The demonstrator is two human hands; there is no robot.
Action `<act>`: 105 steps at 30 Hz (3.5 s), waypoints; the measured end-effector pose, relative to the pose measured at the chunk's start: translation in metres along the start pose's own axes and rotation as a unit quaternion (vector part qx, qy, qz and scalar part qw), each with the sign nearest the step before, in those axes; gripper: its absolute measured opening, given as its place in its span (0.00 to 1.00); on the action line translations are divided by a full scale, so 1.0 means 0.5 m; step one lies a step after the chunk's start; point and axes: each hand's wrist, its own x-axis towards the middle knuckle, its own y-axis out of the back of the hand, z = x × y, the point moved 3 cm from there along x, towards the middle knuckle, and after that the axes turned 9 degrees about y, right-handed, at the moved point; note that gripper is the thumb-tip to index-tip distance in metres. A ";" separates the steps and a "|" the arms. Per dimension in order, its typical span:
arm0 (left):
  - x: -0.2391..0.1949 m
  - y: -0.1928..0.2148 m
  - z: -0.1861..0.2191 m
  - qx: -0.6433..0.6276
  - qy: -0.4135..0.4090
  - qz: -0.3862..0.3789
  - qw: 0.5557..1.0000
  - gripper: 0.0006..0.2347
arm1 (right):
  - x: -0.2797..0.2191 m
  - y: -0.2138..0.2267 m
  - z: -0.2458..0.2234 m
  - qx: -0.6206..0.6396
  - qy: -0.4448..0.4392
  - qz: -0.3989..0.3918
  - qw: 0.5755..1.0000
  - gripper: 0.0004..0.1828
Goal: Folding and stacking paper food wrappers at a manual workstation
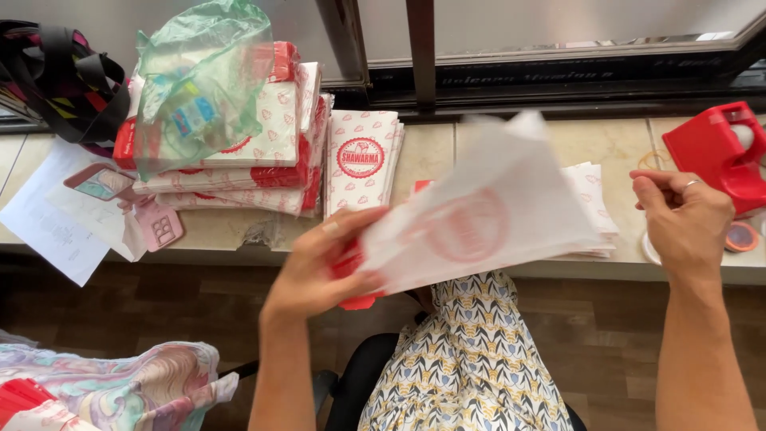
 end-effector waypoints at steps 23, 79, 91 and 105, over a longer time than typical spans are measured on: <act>0.288 -0.232 -0.113 0.550 0.116 -0.188 0.805 0.62 | 0.039 -0.161 -0.086 -0.285 0.266 -0.488 0.781 0.97; 0.108 -0.080 -0.193 0.584 0.303 0.255 0.709 0.37 | -0.009 -0.150 -0.096 -0.186 0.060 -0.473 0.859 0.49; 0.004 -0.075 -0.009 0.450 -0.003 0.277 0.849 0.10 | 0.005 -0.067 -0.192 0.005 0.197 -0.228 0.954 0.47; -0.008 -0.202 -0.049 0.406 -0.044 0.110 0.906 0.34 | -0.084 -0.053 -0.161 0.347 -0.137 -0.125 0.919 0.13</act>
